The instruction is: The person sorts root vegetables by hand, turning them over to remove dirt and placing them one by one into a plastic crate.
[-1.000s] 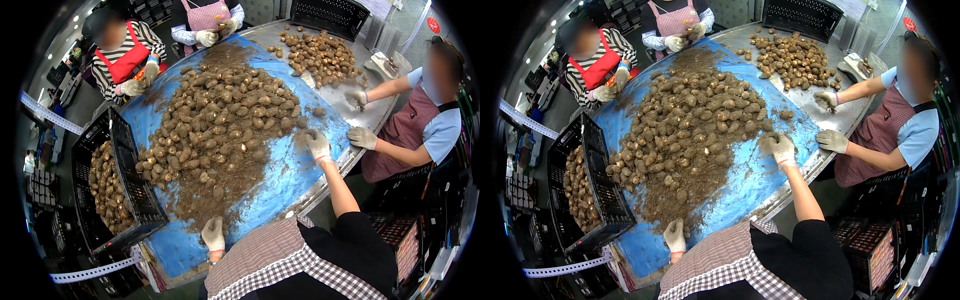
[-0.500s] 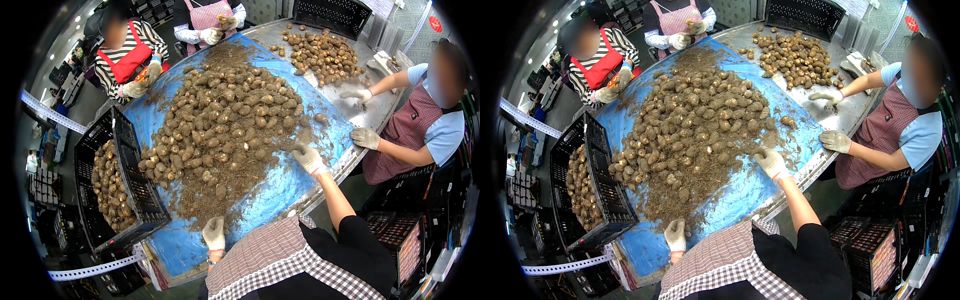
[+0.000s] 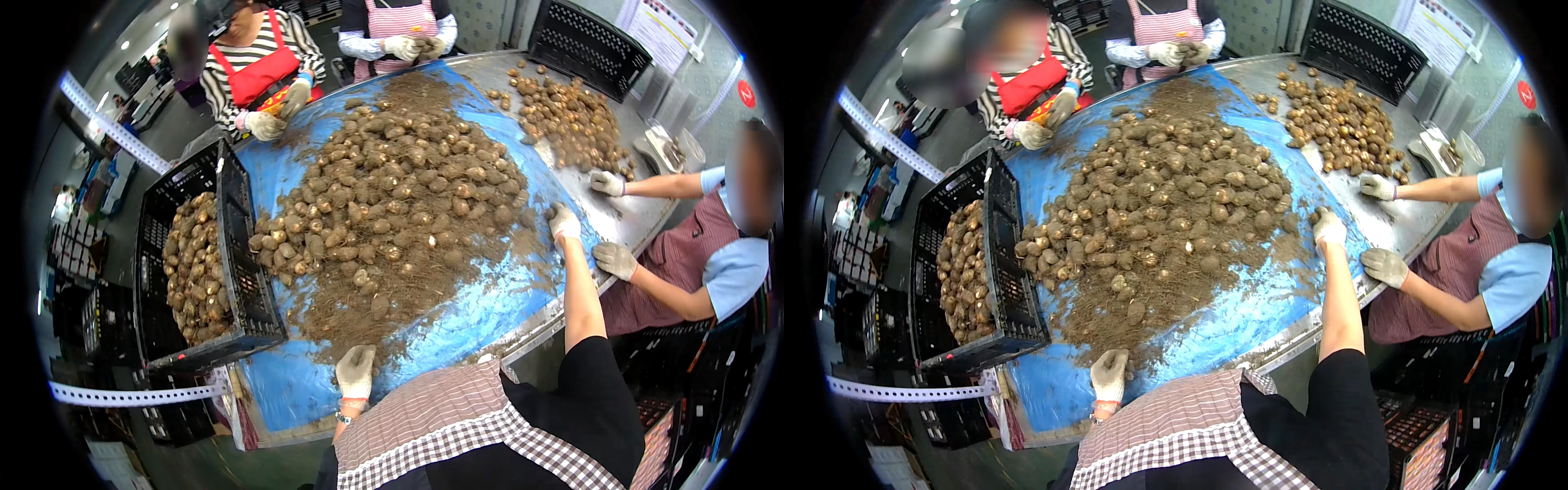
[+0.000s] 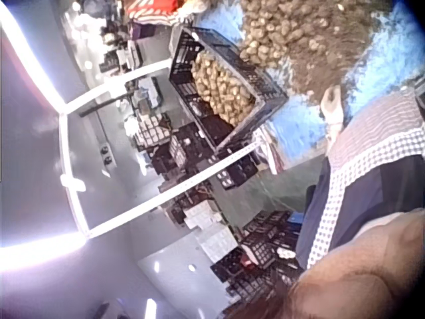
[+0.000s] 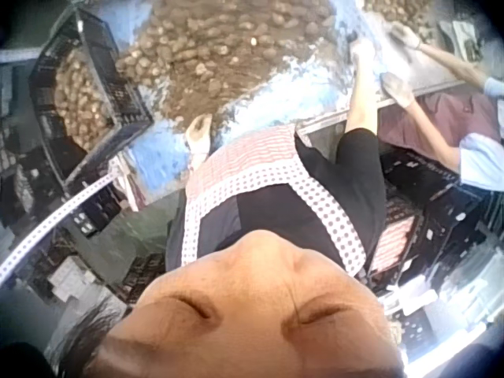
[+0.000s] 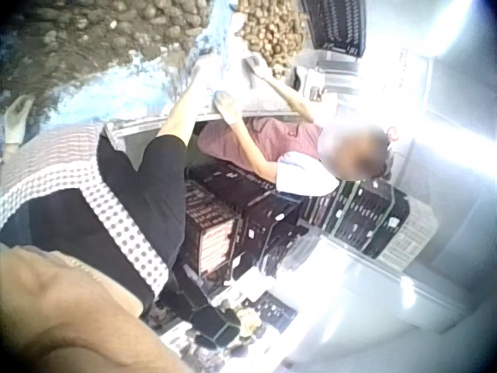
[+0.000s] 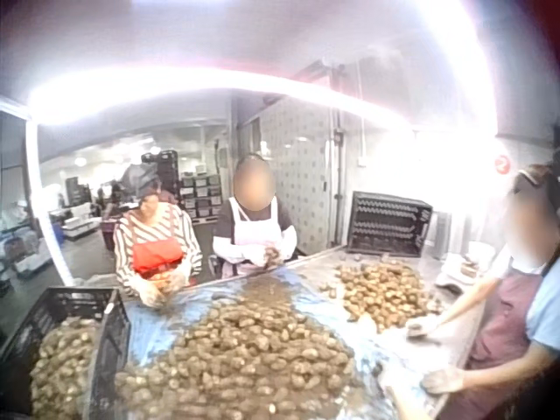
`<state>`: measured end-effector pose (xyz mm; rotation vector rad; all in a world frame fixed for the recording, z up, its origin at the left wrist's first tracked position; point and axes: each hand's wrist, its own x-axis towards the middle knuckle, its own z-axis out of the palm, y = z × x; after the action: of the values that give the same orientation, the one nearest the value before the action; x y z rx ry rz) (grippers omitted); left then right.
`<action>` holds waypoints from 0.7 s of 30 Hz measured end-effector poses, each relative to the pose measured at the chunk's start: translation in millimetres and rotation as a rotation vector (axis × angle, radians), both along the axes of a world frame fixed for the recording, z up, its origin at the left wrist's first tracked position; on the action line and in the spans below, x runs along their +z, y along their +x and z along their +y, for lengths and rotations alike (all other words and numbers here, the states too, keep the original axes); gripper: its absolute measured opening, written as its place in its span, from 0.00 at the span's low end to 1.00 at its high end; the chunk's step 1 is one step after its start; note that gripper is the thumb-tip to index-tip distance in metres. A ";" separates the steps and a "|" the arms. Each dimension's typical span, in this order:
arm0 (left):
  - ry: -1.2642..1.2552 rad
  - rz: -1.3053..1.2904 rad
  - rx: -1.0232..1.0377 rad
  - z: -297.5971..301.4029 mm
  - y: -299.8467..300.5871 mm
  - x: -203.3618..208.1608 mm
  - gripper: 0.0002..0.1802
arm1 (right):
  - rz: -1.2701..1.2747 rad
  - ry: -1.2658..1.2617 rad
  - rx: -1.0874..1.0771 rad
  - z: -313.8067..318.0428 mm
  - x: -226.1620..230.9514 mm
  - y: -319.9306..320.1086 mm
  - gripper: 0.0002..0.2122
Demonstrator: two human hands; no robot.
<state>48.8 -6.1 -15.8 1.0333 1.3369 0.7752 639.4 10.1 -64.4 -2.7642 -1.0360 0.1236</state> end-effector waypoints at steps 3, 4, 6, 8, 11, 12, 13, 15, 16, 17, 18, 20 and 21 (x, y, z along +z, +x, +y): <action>0.003 -0.014 0.034 -0.3 -0.3 -0.8 0.08 | 0.236 0.421 0.055 8.0 -5.1 -15.2 0.14; 0.016 0.021 0.002 1.2 0.6 0.6 0.08 | 0.364 0.612 0.073 9.1 -5.1 -21.7 0.14; 0.030 0.112 -0.035 2.8 -5.5 4.8 0.09 | 1.252 0.845 0.076 21.6 30.0 -83.7 0.15; 0.153 0.062 -0.072 9.2 2.3 16.7 0.15 | 1.847 0.861 0.183 13.4 95.9 -166.0 0.13; 0.552 -0.218 -0.162 30.0 40.0 49.9 0.32 | 1.944 0.766 0.282 -0.1 141.6 -244.9 0.16; 0.548 -0.088 -0.233 37.2 52.7 68.9 0.37 | 2.107 0.699 0.400 1.0 134.6 -251.7 0.17; 0.547 0.043 -0.304 43.5 64.0 92.5 0.42 | 2.264 0.628 0.530 2.7 125.4 -256.4 0.17; 0.854 0.170 -0.455 56.1 82.8 131.0 0.41 | 2.225 0.530 0.638 -0.7 136.1 -278.1 0.20; 0.981 0.238 -0.504 61.3 90.9 141.6 0.41 | 2.035 0.514 0.601 -8.1 152.5 -290.7 0.21; 1.037 0.220 -0.521 63.3 93.4 144.0 0.39 | 2.052 0.438 0.538 -10.4 151.9 -296.8 0.21; 1.093 0.202 -0.540 65.1 94.8 143.9 0.38 | 2.052 0.449 0.513 -13.1 155.7 -301.9 0.21; 1.109 0.151 -0.546 62.6 97.2 144.9 0.35 | 2.040 0.474 0.451 -18.2 165.2 -306.9 0.20; 1.071 0.126 -0.530 58.7 97.6 149.1 0.33 | 1.991 0.493 0.438 -19.4 169.1 -308.1 0.19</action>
<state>146.4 52.6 133.3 2.1893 0.6090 1.0269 331.4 -9.3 104.7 -0.8357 -0.6585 1.7604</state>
